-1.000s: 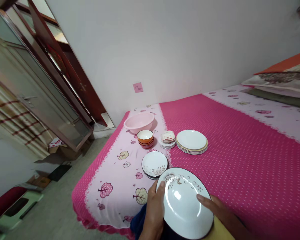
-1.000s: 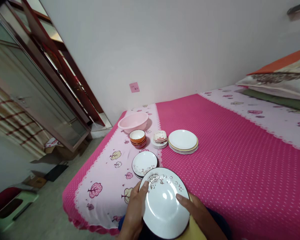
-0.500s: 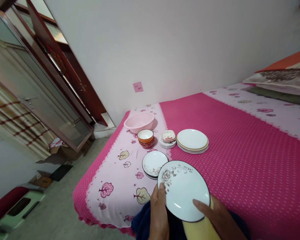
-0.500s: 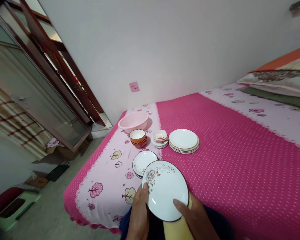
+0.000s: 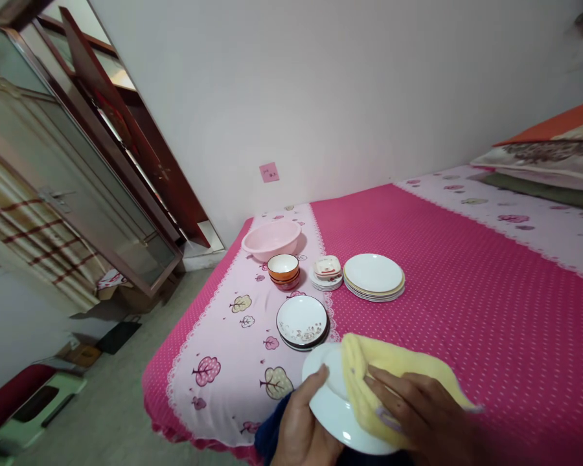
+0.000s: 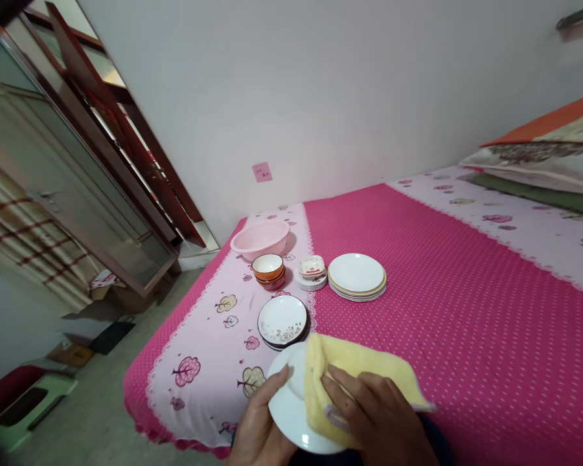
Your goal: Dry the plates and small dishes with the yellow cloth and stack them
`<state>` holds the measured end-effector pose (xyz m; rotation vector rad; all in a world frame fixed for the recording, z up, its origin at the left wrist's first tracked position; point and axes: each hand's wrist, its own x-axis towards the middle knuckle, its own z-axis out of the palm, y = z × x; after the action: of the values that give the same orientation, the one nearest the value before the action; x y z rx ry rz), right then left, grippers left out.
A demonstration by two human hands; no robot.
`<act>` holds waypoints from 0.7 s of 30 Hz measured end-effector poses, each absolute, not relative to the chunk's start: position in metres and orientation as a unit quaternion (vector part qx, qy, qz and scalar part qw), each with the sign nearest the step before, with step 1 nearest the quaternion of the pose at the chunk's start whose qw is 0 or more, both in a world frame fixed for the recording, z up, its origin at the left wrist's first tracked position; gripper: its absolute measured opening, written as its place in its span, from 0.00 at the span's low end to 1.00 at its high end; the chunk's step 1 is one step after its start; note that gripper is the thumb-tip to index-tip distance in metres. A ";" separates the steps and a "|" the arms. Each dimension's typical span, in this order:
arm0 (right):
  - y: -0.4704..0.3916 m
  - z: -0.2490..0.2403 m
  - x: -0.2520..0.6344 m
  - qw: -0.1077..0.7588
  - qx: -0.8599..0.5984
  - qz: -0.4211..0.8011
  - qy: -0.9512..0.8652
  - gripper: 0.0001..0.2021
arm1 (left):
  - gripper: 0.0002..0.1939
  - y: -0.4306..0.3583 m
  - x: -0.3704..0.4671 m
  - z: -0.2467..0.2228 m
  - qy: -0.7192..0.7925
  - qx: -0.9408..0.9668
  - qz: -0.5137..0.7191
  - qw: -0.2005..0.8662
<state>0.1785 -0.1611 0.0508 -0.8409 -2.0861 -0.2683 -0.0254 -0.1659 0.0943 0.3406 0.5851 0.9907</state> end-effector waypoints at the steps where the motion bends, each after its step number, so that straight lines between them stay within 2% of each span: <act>1: -0.162 0.054 0.177 0.415 -0.348 -0.112 -0.833 0.25 | 0.30 -0.168 -0.026 0.089 0.279 0.159 0.466 0.824; 4: -0.164 0.058 0.174 0.398 -0.372 -0.119 -0.830 0.26 | 0.33 -0.173 -0.029 0.077 0.272 0.165 0.481 0.817; 7: -0.166 0.060 0.173 0.391 -0.376 -0.119 -0.832 0.28 | 0.42 -0.176 -0.033 0.074 0.247 0.180 0.503 0.809; 10: -0.169 0.065 0.174 0.380 -0.380 -0.072 -0.840 0.31 | 0.47 -0.177 -0.035 0.072 0.235 0.186 0.509 0.807; 18: -0.169 0.053 0.170 0.413 -0.408 -0.066 -0.811 0.29 | 0.48 -0.180 -0.027 0.069 0.245 0.175 0.510 0.805; 21: -0.167 0.037 0.181 0.456 -0.427 0.023 -0.781 0.27 | 0.45 -0.183 -0.027 0.069 0.253 0.173 0.514 0.801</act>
<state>0.1807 -0.1673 0.0372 -1.0539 -1.9251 0.0563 -0.0272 -0.1834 0.0690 0.3712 0.5417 1.1024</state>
